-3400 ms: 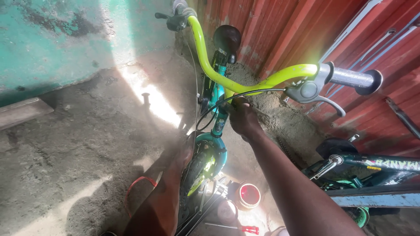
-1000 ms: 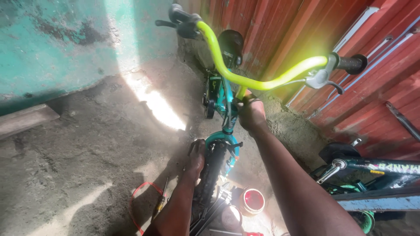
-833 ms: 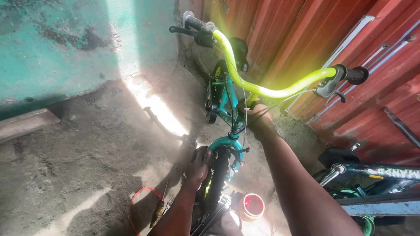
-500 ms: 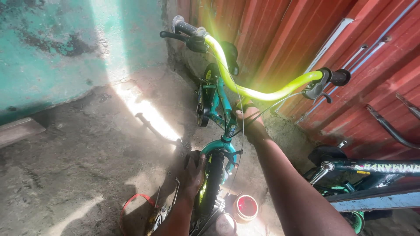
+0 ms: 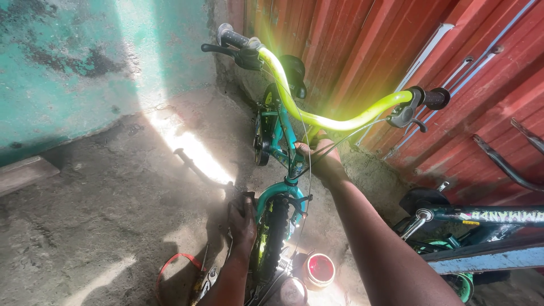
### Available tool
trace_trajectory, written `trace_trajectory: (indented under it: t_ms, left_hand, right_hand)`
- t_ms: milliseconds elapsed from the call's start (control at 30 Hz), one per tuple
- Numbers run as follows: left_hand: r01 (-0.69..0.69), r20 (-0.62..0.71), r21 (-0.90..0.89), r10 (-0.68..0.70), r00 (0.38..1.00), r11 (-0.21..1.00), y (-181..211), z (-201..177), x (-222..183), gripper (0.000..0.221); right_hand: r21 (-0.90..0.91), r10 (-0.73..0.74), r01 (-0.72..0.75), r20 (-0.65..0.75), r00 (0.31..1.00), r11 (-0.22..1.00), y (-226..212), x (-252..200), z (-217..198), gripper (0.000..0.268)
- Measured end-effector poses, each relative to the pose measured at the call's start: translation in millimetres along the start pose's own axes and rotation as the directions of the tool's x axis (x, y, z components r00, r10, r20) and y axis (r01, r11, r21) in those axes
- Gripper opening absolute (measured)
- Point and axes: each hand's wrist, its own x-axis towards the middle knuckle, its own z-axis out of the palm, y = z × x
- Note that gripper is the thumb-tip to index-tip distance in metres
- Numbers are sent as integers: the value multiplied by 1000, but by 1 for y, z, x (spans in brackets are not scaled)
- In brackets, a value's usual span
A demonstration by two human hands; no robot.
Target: The person is performing maintenance on a bicycle's front brake, including cleaning with a cloth, applying lubricant, and adjusting the brake cable.
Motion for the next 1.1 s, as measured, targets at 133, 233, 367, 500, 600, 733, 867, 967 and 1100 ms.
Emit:
trace_trajectory:
  t_ms: [133,233,367,500,600,733,867,967,1100]
  left_hand:
    - [-71,-105,-67,63,992,995,8,-4,3,61]
    - [-69,-142,-33,63,988,997,14,-12,-6,56]
    - [6,-67,152,5,998,988,5,-19,9,50]
    - [-20,-8,322,24,1000,947,-46,-15,34,55]
    - [-45,106,419,1,994,907,-85,-9,42,64]
    - [-174,266,575,18,964,800,-82,-14,36,59]
    - [-337,440,816,-128,889,469,-51,-26,25,55]
    - [-204,415,789,-257,873,580,60,-67,-3,37]
    - [-377,526,755,-152,837,536,70,-50,15,46]
  right_hand:
    - [-47,0,-1,-10,1000,999,5,6,-2,43]
    - [-137,-31,29,-11,999,990,22,20,-1,52]
    - [-379,-196,180,-4,981,908,47,31,-4,61]
    - [-344,-154,185,115,981,920,15,-5,-25,33]
    - [-421,-35,127,220,975,898,2,-21,-41,47]
    - [-558,112,89,317,942,825,6,-31,-49,36]
    - [-616,22,292,450,893,732,-10,-62,-71,58]
    - [-607,-12,331,467,884,723,-17,-73,-82,54]
    - [-672,91,268,448,889,690,-40,-80,-90,39]
